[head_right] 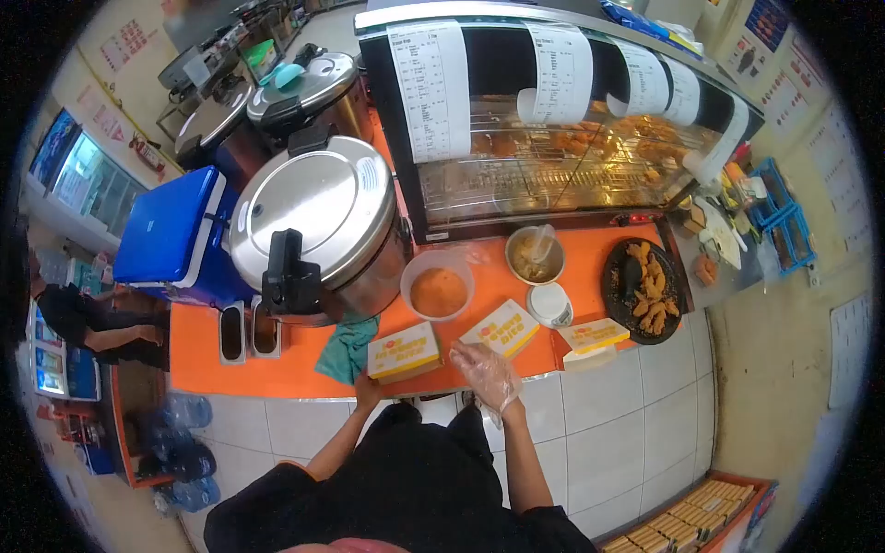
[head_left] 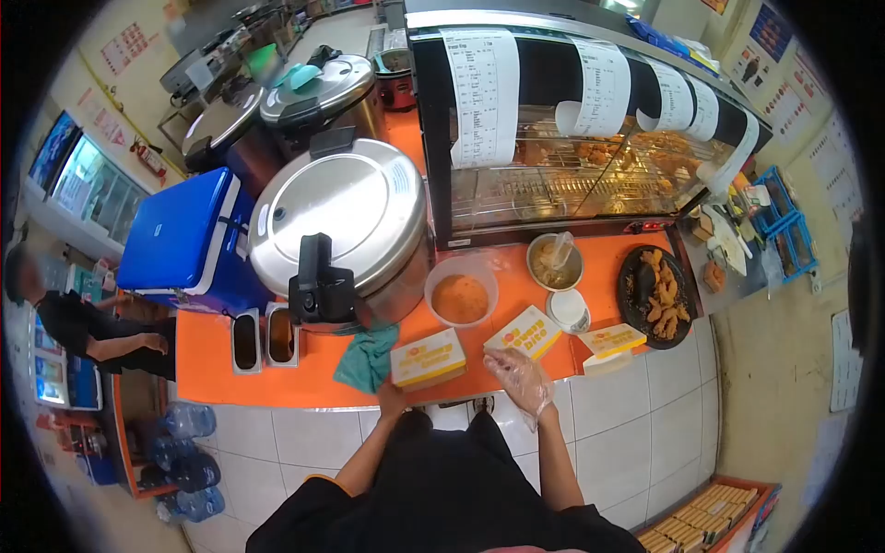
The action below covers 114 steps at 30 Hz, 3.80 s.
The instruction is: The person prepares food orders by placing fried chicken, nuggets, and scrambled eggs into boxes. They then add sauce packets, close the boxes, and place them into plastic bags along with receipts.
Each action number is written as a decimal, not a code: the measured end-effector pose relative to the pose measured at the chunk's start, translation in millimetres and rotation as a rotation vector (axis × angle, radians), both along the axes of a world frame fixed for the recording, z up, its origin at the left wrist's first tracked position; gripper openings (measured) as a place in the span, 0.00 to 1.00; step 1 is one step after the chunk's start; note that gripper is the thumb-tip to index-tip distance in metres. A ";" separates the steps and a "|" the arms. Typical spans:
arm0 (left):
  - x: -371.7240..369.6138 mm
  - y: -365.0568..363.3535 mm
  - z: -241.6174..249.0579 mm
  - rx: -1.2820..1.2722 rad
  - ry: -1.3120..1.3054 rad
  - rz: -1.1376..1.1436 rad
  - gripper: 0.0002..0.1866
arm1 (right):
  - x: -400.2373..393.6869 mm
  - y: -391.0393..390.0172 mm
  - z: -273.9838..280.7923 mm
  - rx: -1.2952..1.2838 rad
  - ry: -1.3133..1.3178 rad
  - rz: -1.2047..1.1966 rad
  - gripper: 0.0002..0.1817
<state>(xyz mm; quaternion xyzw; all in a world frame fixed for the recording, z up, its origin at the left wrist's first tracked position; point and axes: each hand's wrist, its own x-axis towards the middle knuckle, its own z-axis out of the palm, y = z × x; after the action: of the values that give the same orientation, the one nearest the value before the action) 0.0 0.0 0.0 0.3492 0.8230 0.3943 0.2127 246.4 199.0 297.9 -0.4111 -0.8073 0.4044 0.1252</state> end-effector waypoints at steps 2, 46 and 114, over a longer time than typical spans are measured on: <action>24.8 0.9 42.6 -0.106 -0.034 0.003 0.19 | 14.6 -13.5 7.1 -0.042 -0.023 -0.019 0.21; 202.0 302.0 538.2 1.146 -0.321 -0.232 0.27 | 499.7 85.8 18.4 -0.471 1.274 -1.048 0.23; 1208.5 867.1 159.0 0.048 -0.082 -0.549 0.19 | 1171.8 713.1 -144.7 0.184 0.116 -0.795 0.21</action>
<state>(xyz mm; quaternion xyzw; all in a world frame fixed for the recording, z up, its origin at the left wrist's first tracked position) 1208.5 867.1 159.0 0.5477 0.6788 0.3549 0.3365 1418.2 912.1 153.2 -0.6546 -0.6101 0.2732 0.3530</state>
